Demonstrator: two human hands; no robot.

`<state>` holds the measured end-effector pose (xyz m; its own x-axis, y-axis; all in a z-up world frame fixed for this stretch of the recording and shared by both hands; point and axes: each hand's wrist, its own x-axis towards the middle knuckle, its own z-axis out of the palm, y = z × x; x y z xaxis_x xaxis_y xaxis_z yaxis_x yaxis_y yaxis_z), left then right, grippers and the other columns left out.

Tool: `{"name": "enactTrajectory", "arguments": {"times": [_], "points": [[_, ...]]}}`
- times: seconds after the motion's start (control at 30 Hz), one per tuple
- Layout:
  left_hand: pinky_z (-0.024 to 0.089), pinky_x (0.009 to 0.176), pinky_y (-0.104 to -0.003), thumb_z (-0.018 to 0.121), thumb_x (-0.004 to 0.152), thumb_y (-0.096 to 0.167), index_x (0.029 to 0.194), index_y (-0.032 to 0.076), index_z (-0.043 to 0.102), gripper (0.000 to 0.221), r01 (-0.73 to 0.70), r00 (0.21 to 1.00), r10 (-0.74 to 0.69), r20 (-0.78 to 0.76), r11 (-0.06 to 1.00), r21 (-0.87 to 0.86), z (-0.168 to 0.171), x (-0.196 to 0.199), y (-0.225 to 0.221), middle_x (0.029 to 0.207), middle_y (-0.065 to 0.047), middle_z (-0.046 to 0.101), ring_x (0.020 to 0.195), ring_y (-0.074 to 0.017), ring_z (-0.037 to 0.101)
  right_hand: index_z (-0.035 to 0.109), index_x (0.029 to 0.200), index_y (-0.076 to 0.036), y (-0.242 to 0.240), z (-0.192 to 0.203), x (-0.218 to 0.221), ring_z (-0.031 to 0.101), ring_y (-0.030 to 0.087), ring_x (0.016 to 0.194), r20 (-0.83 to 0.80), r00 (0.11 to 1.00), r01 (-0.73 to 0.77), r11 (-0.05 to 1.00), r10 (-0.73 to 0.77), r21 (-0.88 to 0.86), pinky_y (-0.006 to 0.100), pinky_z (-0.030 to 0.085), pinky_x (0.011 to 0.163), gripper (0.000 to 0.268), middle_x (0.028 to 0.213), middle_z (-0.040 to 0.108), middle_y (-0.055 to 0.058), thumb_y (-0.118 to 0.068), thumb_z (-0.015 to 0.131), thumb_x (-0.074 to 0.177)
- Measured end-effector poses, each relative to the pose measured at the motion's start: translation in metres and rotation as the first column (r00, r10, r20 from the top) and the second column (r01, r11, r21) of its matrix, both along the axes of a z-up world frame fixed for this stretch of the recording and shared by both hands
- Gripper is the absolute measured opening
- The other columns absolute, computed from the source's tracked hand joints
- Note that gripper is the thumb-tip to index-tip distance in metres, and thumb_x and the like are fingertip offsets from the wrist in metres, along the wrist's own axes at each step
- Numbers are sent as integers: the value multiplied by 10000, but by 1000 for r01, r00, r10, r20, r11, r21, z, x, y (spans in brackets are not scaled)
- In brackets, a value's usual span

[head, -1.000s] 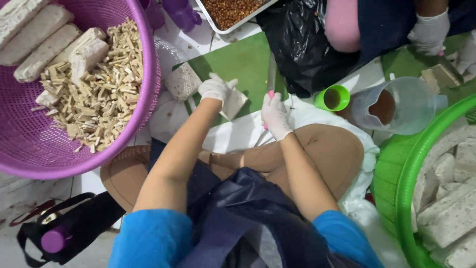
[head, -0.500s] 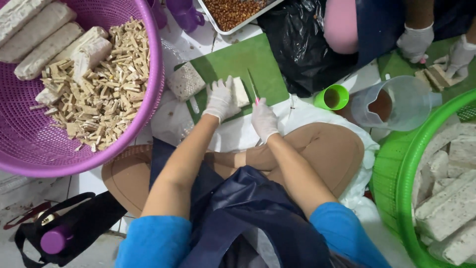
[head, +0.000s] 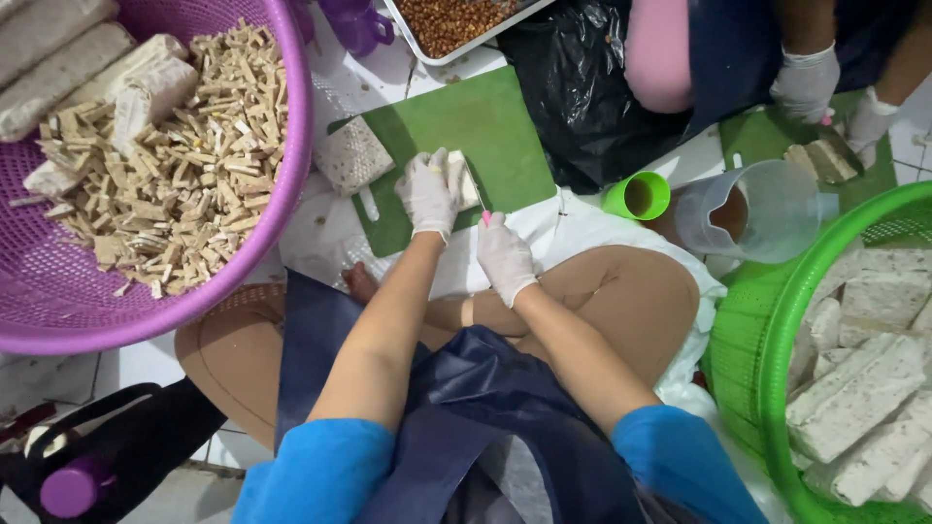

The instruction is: A person sitting on the floor uses a knife to slice blocks of tempeh into thin strips on a green cutting board.

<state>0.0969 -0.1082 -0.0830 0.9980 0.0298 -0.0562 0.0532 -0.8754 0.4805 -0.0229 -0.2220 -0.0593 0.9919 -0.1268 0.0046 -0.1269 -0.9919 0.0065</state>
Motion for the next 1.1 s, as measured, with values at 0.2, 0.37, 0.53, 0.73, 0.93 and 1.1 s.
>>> {"name": "enactTrajectory", "arguments": {"times": [0.2,0.37,0.53,0.73,0.93,1.1], "points": [[447,976,-494,498,966,590,1222,355,577,356,-26,999,26,26,1000,17,-9,0,-1,1172,17,535,1229,-205,514,497,968,-139,0,-6,-2,708,180,526,34,998,-47,995,50,-89,333,576,488,245,566,619,-50,-370,433,1021],[468,936,-488,522,956,588,1221,357,588,358,-38,999,35,41,997,60,-4,-2,-1,1168,5,543,1211,-205,530,565,961,-112,-17,-27,3,697,160,529,-9,950,-306,927,312,-217,320,571,473,199,613,570,-63,-279,462,991],[467,937,-489,530,959,573,1237,364,590,353,-37,999,34,42,996,84,-4,-1,-4,1176,-5,550,1209,-216,533,399,1119,-66,-18,-62,28,715,458,897,-427,904,182,868,38,463,545,567,838,263,896,656,194,-319,358,1061],[458,940,-503,542,958,565,1232,352,608,354,-82,996,80,40,996,29,-9,1,-5,1204,-19,561,1228,-227,527,414,1101,-33,-18,-43,32,736,419,796,-371,923,23,946,104,322,513,590,738,369,768,691,184,-377,281,1083],[462,947,-484,508,955,588,1227,362,626,373,-88,995,85,57,995,48,-4,-2,-3,1200,8,563,1229,-194,521,405,1087,-47,-16,-28,24,749,334,705,-316,947,11,978,56,206,462,604,683,328,690,697,132,-355,293,1086],[465,959,-481,504,963,562,1210,361,628,342,-95,994,94,60,995,7,-8,-4,0,1181,27,562,1231,-176,516,411,1097,-55,-7,-7,21,749,367,750,-364,931,72,974,11,214,486,605,727,336,729,708,156,-369,294,1074]]}}
